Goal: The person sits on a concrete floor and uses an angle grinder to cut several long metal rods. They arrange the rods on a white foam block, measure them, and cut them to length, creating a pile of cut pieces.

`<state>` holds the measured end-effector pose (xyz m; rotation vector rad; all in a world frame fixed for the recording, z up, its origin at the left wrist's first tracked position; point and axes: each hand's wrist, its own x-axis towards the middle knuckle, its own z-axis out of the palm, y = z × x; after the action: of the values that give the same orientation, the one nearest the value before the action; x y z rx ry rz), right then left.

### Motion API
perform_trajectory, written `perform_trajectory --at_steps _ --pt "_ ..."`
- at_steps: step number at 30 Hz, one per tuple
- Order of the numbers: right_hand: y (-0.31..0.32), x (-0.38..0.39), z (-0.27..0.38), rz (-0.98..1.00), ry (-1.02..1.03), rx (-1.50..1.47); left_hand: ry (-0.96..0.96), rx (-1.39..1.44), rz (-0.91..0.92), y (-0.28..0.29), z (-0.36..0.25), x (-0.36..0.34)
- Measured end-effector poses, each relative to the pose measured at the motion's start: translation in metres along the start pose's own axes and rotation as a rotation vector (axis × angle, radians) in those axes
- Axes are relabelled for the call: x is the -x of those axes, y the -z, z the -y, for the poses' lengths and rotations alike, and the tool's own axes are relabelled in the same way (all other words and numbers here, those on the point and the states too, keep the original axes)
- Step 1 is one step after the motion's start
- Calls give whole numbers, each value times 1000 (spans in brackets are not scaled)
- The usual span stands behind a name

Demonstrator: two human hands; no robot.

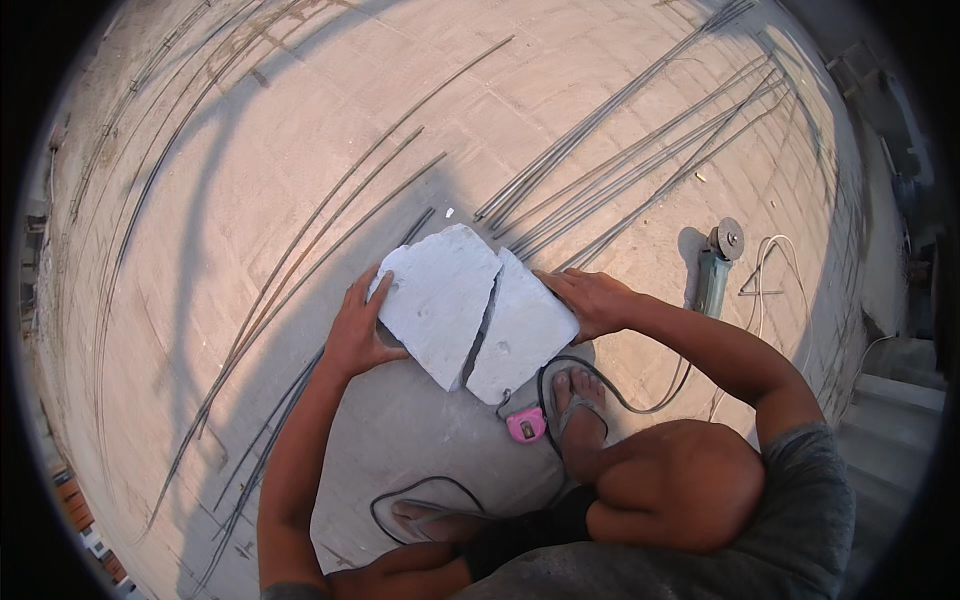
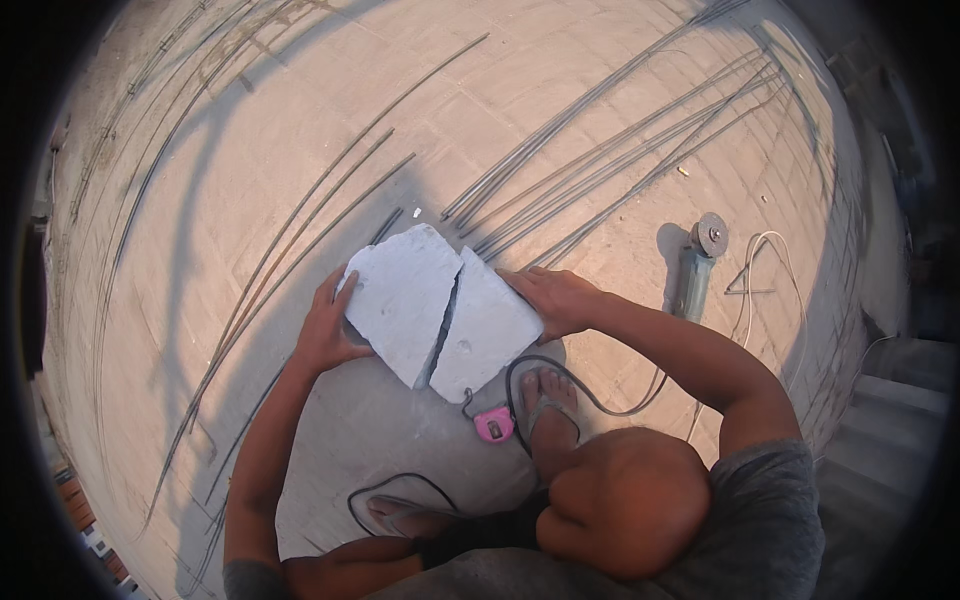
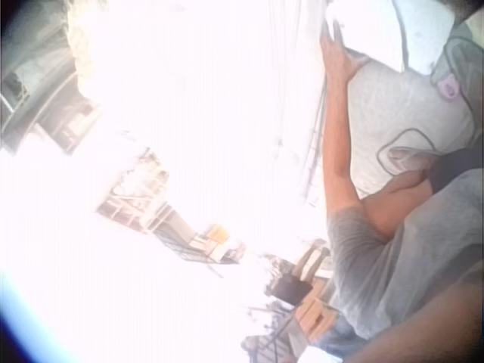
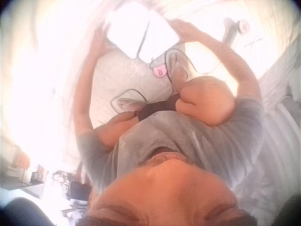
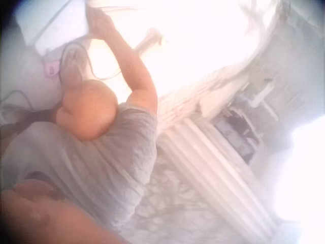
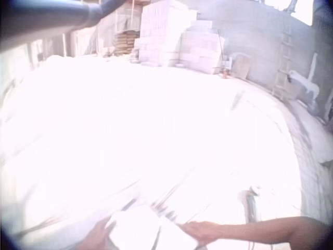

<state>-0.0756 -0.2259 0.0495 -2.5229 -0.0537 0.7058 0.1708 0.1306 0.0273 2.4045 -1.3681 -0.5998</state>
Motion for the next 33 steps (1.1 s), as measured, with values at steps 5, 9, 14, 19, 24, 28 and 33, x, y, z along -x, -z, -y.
perform_trajectory --at_steps 5,9,14,19,24,28,33 --pt "-1 -1 5 38 21 -36 -16 -14 -81 -11 -9 3" --pt "0 -3 2 75 62 48 -1 -26 -59 -12 -11 0" --pt "2 -2 2 68 82 21 -2 7 -69 -9 -15 -3" --pt "2 -9 1 97 83 96 49 -52 -13 -4 -24 -3" --pt "-5 -10 -1 81 70 70 36 -30 25 0 -31 3" --pt "5 -9 8 75 43 26 50 81 -27 6 -23 -3" --pt "-4 -7 4 40 26 5 188 204 -63 4 -27 -26"
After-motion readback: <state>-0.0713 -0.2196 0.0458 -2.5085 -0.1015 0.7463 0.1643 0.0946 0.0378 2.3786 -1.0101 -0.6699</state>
